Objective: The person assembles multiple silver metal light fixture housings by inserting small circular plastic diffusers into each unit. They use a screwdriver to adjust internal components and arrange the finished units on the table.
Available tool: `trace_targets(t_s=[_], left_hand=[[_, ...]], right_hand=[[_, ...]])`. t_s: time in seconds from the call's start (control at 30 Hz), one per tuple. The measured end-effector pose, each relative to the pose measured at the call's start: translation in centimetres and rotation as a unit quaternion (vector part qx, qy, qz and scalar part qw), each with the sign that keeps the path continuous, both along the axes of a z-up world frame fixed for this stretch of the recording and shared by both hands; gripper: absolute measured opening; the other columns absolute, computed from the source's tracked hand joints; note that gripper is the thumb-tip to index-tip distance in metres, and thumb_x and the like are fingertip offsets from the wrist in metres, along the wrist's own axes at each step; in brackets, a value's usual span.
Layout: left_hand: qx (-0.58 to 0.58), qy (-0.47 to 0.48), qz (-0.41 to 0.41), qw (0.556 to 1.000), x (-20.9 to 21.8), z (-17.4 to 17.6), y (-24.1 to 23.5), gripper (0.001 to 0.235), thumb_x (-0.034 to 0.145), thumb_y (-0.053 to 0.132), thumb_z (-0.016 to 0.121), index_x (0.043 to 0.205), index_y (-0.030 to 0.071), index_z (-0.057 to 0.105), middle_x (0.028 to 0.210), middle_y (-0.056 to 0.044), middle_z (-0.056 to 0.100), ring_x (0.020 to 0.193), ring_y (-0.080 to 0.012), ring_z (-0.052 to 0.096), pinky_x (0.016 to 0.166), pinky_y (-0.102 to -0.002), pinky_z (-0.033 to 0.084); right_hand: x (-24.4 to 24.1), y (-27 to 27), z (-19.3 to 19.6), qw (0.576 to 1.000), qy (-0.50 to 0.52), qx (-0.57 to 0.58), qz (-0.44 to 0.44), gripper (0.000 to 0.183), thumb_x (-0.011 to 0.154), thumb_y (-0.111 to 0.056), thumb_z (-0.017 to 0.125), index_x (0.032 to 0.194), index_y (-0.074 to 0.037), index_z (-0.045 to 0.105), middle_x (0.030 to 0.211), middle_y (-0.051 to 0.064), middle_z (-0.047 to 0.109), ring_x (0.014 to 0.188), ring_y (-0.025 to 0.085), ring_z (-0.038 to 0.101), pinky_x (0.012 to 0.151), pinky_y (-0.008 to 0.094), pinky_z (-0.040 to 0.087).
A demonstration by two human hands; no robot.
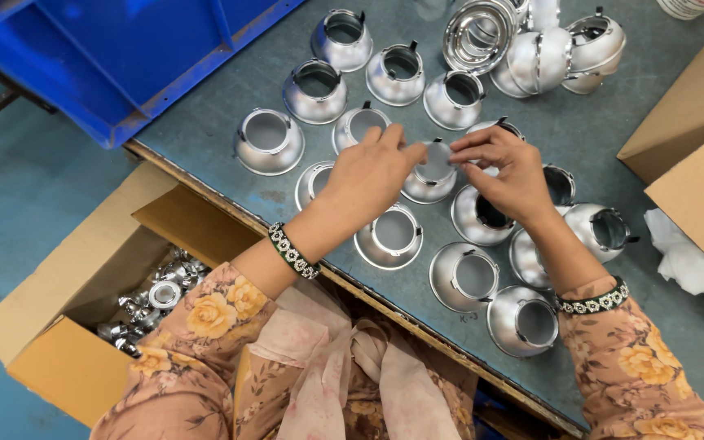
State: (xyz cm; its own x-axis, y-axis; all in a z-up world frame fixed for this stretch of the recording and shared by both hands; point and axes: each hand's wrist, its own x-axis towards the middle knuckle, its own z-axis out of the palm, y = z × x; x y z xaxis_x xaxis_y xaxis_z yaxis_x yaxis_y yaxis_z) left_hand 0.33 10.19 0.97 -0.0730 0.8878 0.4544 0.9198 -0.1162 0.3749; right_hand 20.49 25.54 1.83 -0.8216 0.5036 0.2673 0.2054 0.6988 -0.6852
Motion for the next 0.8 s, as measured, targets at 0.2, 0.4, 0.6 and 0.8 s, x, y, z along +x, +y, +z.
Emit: trace_targets(t_s=[0.2, 0.4, 0.6, 0.8], left_hand=[[-0.023, 0.063, 0.027, 0.997, 0.5, -1.2, 0.5, 0.021, 0.085, 0.013, 0.067, 0.103, 0.019, 0.075, 0.099, -0.012, 0.062, 0.091, -0.0299, 0.064, 0.066, -0.039, 0.057], [-0.023, 0.087, 0.027, 0.996, 0.4, -1.2, 0.5, 0.021, 0.082, 0.013, 0.067, 0.1, 0.02, 0.075, 0.099, -0.011, 0.061, 0.091, -0.0295, 0.063, 0.064, -0.037, 0.057], [-0.028, 0.121, 0.033, 0.992, 0.9, -1.5, 0.6, 0.02, 0.081, 0.014, 0.068, 0.1, 0.018, 0.073, 0.099, -0.011, 0.06, 0.092, -0.028, 0.063, 0.059, -0.035, 0.057], [-0.033, 0.157, 0.036, 0.986, 1.7, -2.3, 1.2, 0.014, 0.081, 0.016, 0.067, 0.094, 0.015, 0.072, 0.098, -0.01, 0.06, 0.095, -0.0269, 0.062, 0.06, -0.034, 0.057]], right_hand=[[0.2, -0.3, 0.2, 0.997, -0.003, 0.079, 0.001, 0.029, 0.087, 0.008, 0.066, 0.106, -0.01, 0.079, 0.115, 0.006, 0.073, 0.102, 0.02, 0.07, 0.086, 0.031, 0.055], [1.1, -1.1, 0.9, 0.98, -0.049, 0.194, 0.003, 0.038, 0.085, 0.01, 0.064, 0.112, -0.012, 0.078, 0.113, 0.007, 0.068, 0.099, 0.026, 0.07, 0.084, 0.036, 0.055], [1.1, -2.4, 1.3, 0.933, -0.116, 0.339, 0.021, 0.045, 0.075, 0.007, 0.065, 0.111, -0.015, 0.079, 0.11, 0.005, 0.067, 0.095, 0.027, 0.066, 0.073, 0.039, 0.054], [-1.0, -2.0, 1.5, 0.926, -0.125, 0.352, 0.057, 0.02, 0.076, 0.003, 0.067, 0.093, -0.006, 0.072, 0.111, 0.007, 0.064, 0.1, 0.027, 0.066, 0.079, 0.04, 0.055]])
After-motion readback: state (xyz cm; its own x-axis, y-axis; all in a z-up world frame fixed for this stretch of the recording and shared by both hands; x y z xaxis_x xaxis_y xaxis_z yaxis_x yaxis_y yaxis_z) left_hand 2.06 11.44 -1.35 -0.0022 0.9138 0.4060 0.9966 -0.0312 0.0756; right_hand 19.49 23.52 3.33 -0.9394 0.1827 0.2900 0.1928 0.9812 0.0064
